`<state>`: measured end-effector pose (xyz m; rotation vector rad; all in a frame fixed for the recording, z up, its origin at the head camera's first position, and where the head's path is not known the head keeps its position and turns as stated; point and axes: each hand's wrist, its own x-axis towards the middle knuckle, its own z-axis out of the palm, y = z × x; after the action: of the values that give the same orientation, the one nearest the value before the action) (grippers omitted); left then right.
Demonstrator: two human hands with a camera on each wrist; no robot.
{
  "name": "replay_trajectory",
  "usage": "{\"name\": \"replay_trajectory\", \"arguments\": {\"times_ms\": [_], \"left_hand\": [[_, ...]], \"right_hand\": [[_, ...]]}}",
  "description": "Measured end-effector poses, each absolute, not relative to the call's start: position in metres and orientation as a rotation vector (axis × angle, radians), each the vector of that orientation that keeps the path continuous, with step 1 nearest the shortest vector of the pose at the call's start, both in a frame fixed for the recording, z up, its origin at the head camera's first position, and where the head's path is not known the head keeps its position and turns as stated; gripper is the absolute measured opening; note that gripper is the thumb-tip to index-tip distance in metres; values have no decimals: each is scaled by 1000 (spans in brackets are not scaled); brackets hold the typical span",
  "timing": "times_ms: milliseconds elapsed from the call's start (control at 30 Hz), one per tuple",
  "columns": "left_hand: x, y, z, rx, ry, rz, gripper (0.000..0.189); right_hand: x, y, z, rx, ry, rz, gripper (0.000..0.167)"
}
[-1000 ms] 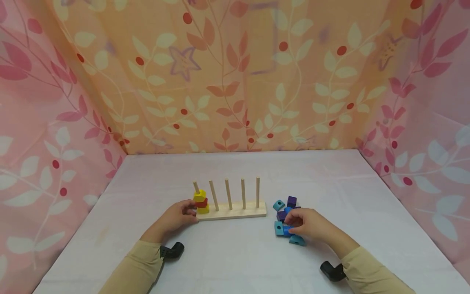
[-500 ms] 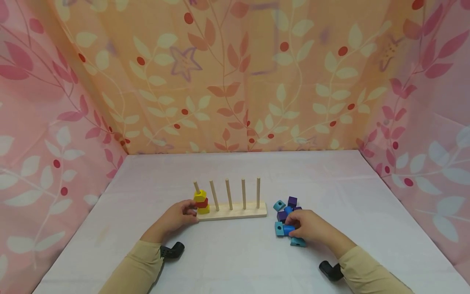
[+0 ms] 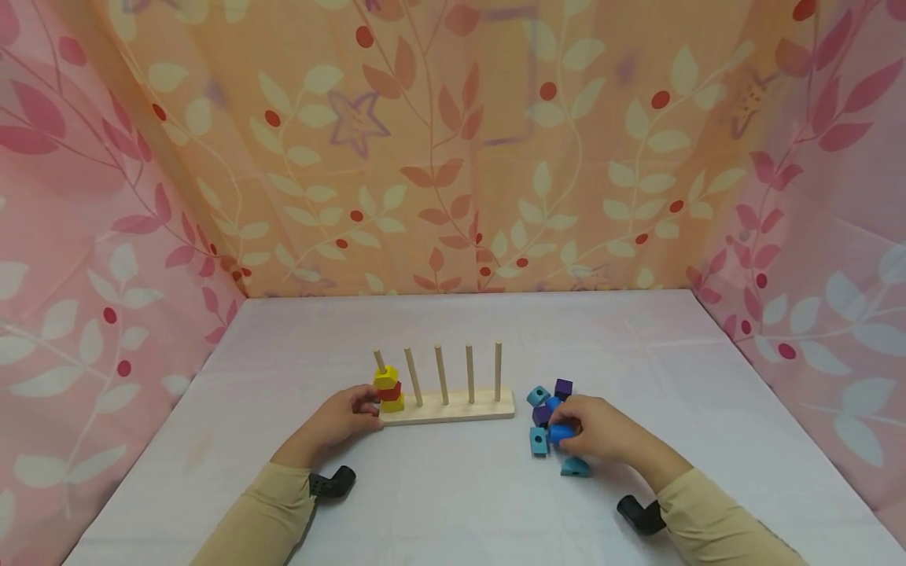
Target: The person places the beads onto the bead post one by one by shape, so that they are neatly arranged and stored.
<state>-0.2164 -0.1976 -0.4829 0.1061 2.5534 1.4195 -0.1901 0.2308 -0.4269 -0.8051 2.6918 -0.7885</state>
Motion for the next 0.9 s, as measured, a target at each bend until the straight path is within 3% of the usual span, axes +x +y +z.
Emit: {"name": "replay_trajectory", "arguments": {"times_ms": [333,600,900], "left_hand": [[-217,-198,-483,126,2548,1430,48],[-216,-199,-482,125,2538,1422,48],[-216,-199,-482,132,2541,1429,47]], "right_hand": [[-188,226,-411,-776,2662,-902,21],[-188,210,-392,-823,2606,-1064,33],[-191,181,-364,-923,2601,-1099,30]]}}
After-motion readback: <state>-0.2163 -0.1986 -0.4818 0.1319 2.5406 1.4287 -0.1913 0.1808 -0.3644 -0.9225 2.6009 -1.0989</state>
